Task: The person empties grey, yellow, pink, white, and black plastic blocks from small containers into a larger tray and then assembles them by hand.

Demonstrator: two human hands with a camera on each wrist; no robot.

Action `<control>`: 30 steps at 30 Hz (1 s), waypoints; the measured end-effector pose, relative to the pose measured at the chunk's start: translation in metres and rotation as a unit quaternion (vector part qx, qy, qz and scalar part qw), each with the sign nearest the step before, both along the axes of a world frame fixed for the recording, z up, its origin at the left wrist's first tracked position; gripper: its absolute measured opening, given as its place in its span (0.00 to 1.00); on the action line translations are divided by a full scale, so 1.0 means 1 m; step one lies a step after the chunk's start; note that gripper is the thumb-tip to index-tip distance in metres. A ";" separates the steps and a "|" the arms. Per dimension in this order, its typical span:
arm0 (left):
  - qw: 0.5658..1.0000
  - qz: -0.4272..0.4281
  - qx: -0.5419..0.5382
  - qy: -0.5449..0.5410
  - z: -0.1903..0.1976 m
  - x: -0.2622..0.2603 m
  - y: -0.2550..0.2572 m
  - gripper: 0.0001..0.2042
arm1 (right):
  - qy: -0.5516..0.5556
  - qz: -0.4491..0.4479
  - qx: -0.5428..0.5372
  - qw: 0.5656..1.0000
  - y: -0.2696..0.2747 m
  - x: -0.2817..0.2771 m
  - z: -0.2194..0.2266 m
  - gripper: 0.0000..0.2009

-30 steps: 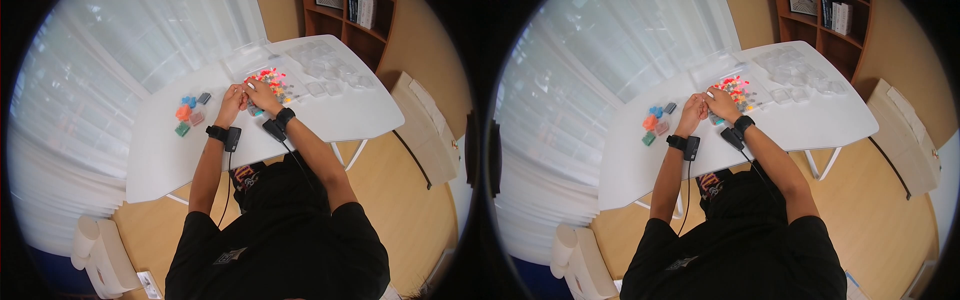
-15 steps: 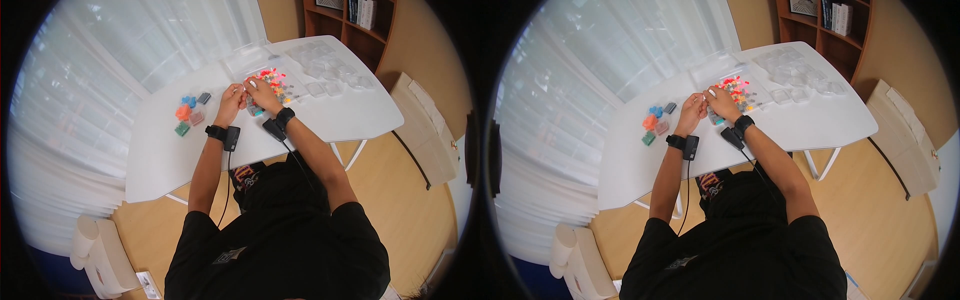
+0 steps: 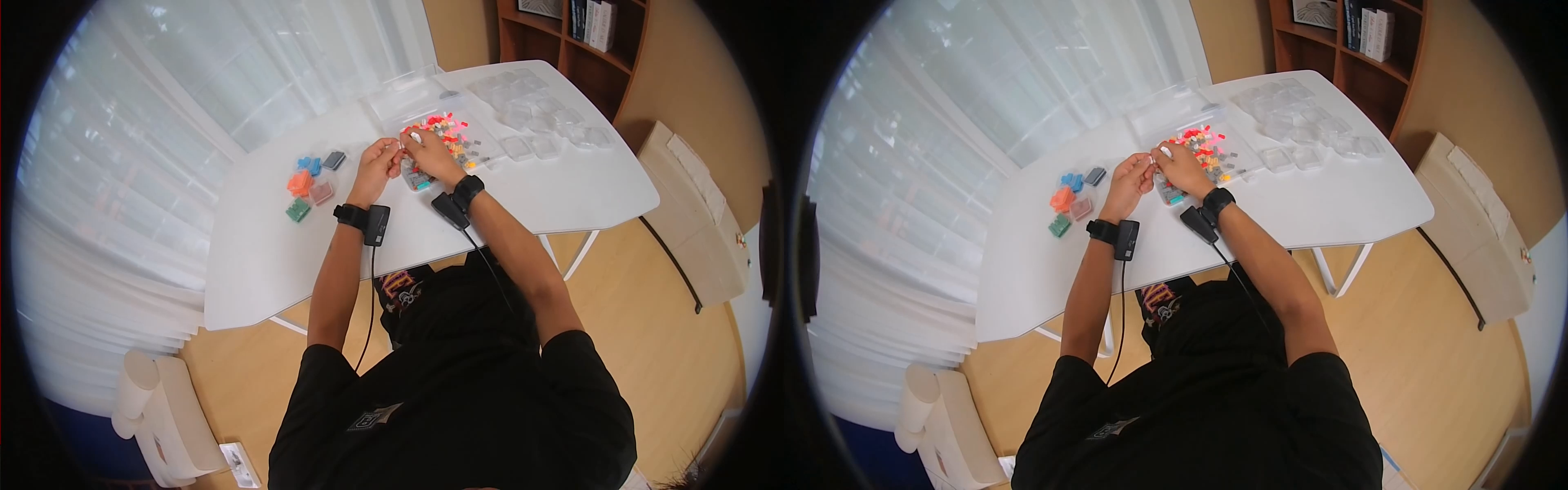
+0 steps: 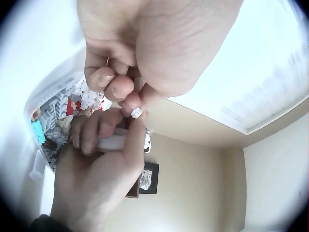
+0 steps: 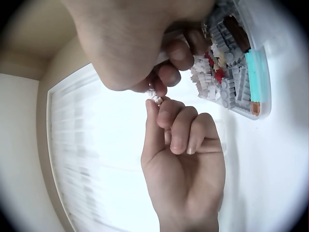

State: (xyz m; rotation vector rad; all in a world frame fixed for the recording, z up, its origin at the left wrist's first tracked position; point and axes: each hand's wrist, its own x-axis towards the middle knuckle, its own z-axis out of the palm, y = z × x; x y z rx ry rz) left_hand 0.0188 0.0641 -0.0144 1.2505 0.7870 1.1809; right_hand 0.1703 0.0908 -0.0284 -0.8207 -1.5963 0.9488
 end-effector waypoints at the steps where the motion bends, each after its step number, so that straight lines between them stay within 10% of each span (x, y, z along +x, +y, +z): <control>1: 1.000 0.000 0.000 0.000 0.001 0.000 -0.001 0.09 | 0.000 0.000 0.000 1.000 -0.001 -0.001 0.002 0.14; 6: 0.993 0.059 0.056 0.085 0.000 -0.001 -0.001 0.14 | -0.016 -0.168 0.086 0.982 -0.003 0.002 0.007 0.13; 16: 0.998 0.042 0.008 0.036 0.002 0.001 -0.004 0.19 | -0.030 -0.203 0.070 0.976 -0.005 0.005 0.009 0.13; 21: 0.997 0.029 0.049 0.058 0.003 0.004 -0.003 0.19 | -0.025 -0.015 0.050 0.998 -0.008 0.002 0.008 0.14; 30: 0.992 0.030 0.043 0.111 0.002 0.009 -0.006 0.13 | -0.038 0.014 -0.008 0.999 -0.013 0.003 0.014 0.13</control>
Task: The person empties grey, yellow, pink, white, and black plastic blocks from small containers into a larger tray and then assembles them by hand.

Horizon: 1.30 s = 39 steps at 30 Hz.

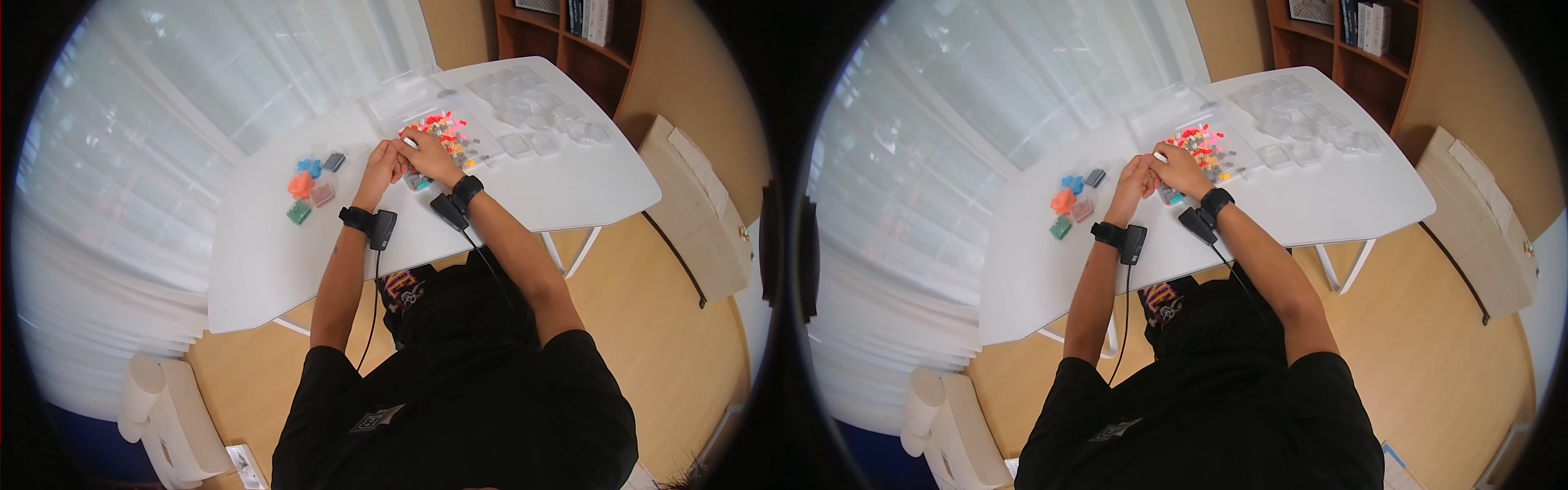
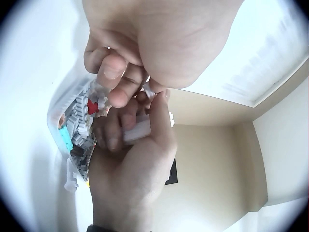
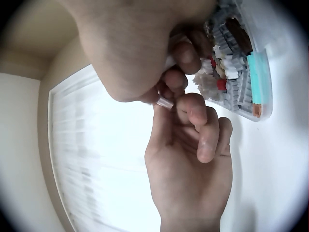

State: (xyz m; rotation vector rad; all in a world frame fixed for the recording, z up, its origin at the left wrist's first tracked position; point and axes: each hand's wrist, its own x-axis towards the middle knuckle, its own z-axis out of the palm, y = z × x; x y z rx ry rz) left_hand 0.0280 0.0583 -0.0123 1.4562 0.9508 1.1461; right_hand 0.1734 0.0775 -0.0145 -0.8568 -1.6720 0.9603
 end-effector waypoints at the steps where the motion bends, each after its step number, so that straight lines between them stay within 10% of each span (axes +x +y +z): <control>1: 1.000 0.001 0.001 -0.001 0.001 -0.001 0.000 0.13 | -0.001 0.001 0.001 1.000 0.005 -0.001 -0.004 0.13; 39: 0.991 -0.060 -0.033 -0.111 -0.001 -0.009 0.004 0.13 | 0.076 0.075 -0.059 0.992 0.003 -0.001 -0.001 0.16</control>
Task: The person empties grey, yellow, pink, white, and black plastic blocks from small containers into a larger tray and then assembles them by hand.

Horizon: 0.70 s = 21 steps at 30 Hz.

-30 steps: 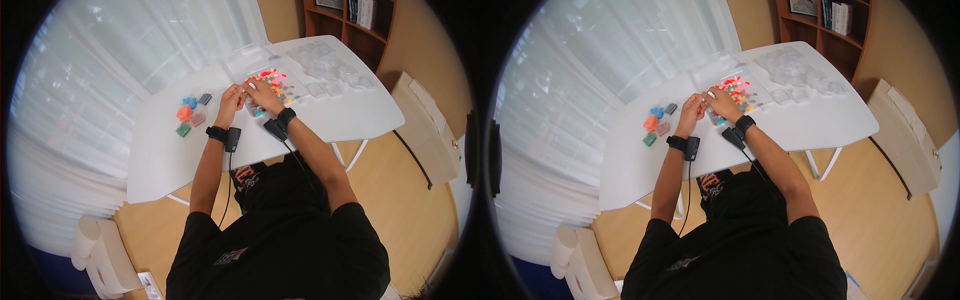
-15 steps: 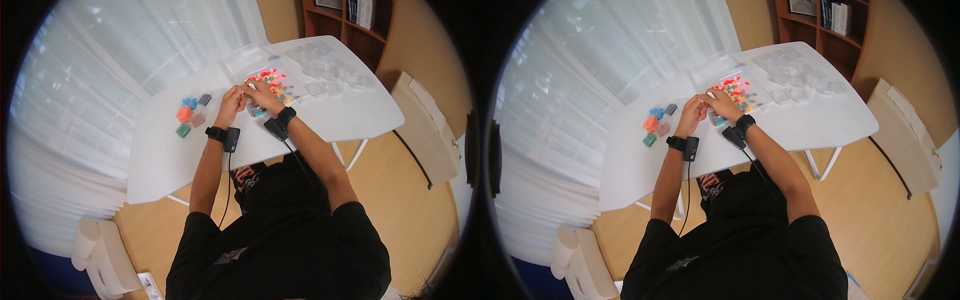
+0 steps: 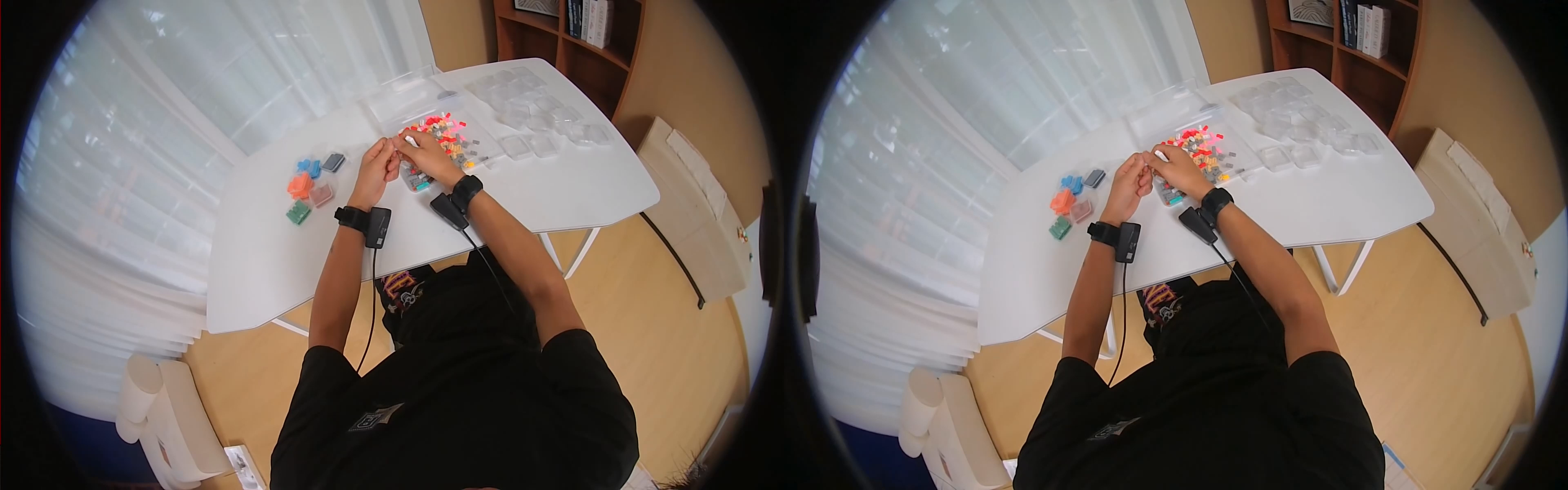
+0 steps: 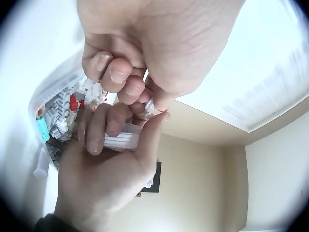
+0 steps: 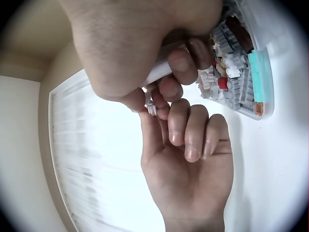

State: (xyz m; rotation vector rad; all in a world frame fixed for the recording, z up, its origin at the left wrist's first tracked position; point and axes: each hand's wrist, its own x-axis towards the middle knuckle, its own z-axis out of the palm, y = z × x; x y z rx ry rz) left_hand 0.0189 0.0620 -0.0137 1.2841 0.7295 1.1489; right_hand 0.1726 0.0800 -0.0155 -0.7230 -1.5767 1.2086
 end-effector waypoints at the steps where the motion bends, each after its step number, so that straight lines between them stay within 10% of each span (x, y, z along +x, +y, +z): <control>1: 1.000 0.000 0.000 0.000 0.000 0.000 0.000 0.13 | 0.000 0.000 0.000 1.000 0.000 0.000 0.001 0.16; 16: 1.000 0.002 -0.027 -0.009 0.001 0.001 0.000 0.13 | 0.014 0.003 0.006 1.000 0.005 0.001 -0.004 0.12; 21: 0.996 0.052 0.005 0.069 -0.004 0.002 0.002 0.08 | 0.000 -0.226 0.120 0.967 0.013 0.003 -0.006 0.15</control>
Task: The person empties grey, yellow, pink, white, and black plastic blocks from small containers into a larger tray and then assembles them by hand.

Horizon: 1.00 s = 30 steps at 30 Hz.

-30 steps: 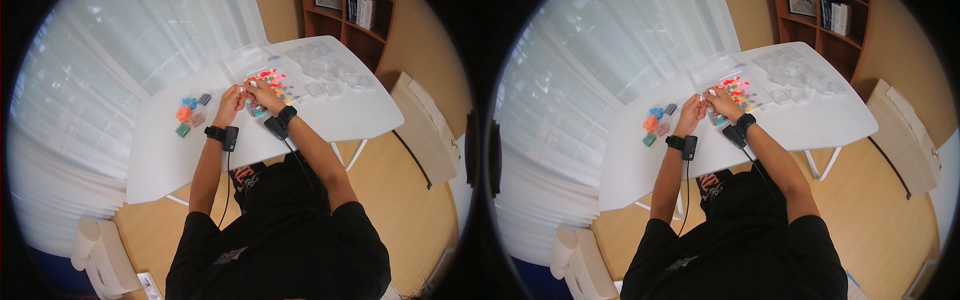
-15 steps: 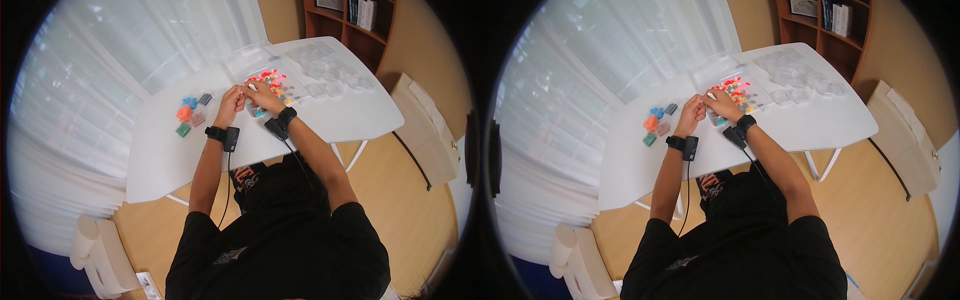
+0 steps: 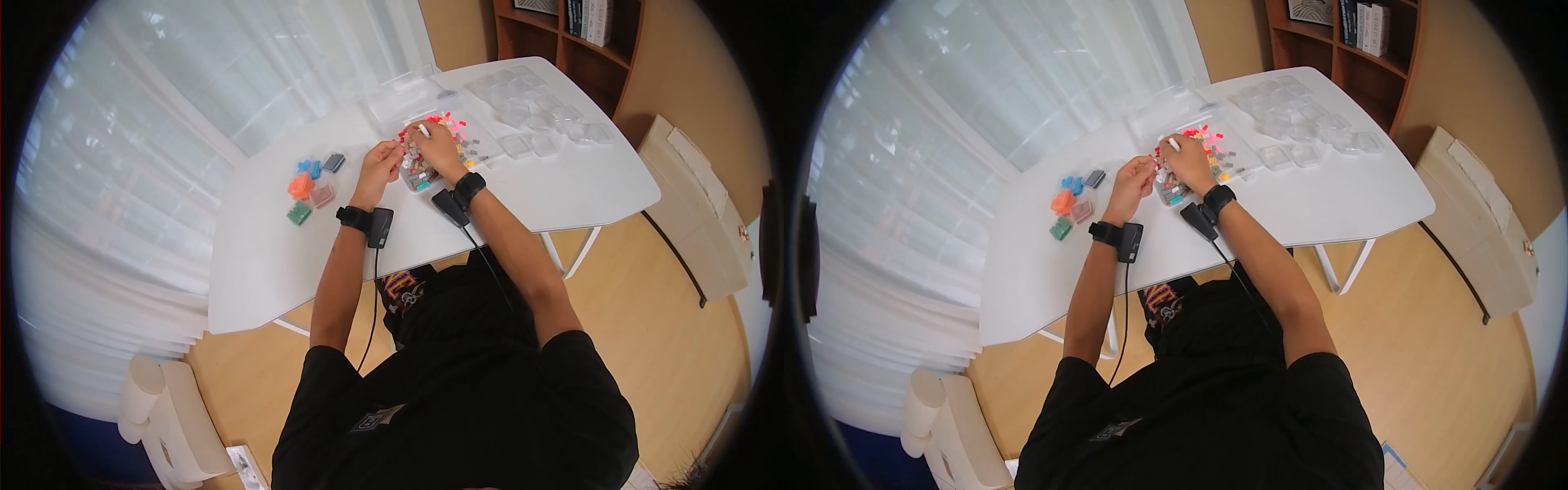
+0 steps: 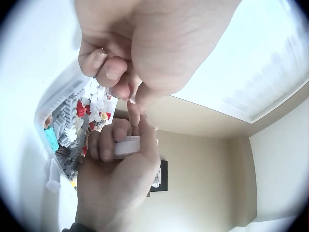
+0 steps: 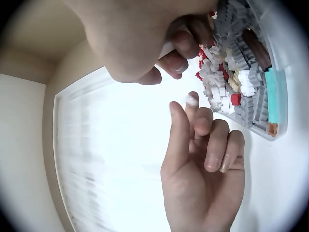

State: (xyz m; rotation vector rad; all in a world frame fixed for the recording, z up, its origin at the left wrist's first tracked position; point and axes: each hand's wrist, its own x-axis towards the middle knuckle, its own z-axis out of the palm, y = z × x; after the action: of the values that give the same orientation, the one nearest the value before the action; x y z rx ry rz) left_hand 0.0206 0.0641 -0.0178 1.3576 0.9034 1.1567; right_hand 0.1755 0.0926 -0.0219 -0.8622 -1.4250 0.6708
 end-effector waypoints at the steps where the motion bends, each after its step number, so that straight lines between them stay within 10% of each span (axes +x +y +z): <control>1: 1.000 0.000 0.000 0.000 -0.002 -0.001 0.001 0.08 | 0.000 0.000 0.000 1.000 0.002 0.000 -0.001 0.15; 22: 0.990 0.052 0.113 0.074 0.012 0.005 -0.012 0.11 | -0.225 0.048 0.012 0.973 -0.007 0.000 -0.002 0.17; 30: 0.978 0.148 0.065 -0.132 0.017 0.001 -0.008 0.08 | -0.076 0.133 -0.021 0.988 -0.005 -0.004 -0.001 0.16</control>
State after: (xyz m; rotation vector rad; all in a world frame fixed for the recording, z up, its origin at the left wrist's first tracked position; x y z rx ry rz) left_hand 0.0220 0.0558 -0.0006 1.1598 0.8658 1.6074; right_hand 0.1717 0.0879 -0.0232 -0.7755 -1.6864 0.8538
